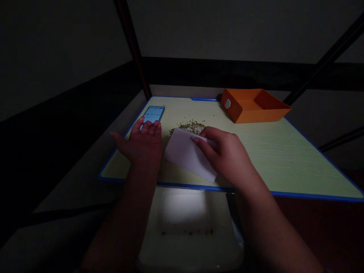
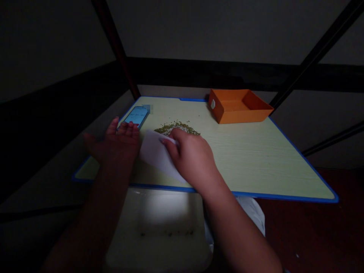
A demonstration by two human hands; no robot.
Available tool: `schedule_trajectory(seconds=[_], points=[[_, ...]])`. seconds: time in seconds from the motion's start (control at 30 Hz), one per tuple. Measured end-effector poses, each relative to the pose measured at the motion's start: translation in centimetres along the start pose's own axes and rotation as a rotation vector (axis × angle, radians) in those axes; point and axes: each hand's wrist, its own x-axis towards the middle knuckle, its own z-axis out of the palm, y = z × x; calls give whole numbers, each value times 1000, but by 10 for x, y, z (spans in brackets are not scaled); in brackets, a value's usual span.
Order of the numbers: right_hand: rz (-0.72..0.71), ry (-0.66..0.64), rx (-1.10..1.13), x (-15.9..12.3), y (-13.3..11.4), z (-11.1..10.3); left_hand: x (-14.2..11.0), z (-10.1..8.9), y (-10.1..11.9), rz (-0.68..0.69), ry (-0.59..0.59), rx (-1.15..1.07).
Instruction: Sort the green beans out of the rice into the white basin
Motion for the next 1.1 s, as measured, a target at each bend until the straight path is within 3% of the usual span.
schedule_trajectory(seconds=[0.2,0.37,0.47,0.57,0.83,0.97,1.1], points=[[79,131,47,-17,12,-14,-3,1,2,96,-52,52],[4,40,240,-25,11,0,-5,10,5,283,-23,-16],[-9,-23,296,-19,8,14,-7,13,5,387,-79,-67],[-23,-85,300,-7,2,26,-6,13,5,429,-132,-80],[-48,-270,192,20,-20,53,-3,18,3,488,-86,-86],[-98,-287,111,23,-27,65,-3,18,1,514,-95,-98],[-53,-289,78,22,-32,65,0,16,-1,533,-126,-65]])
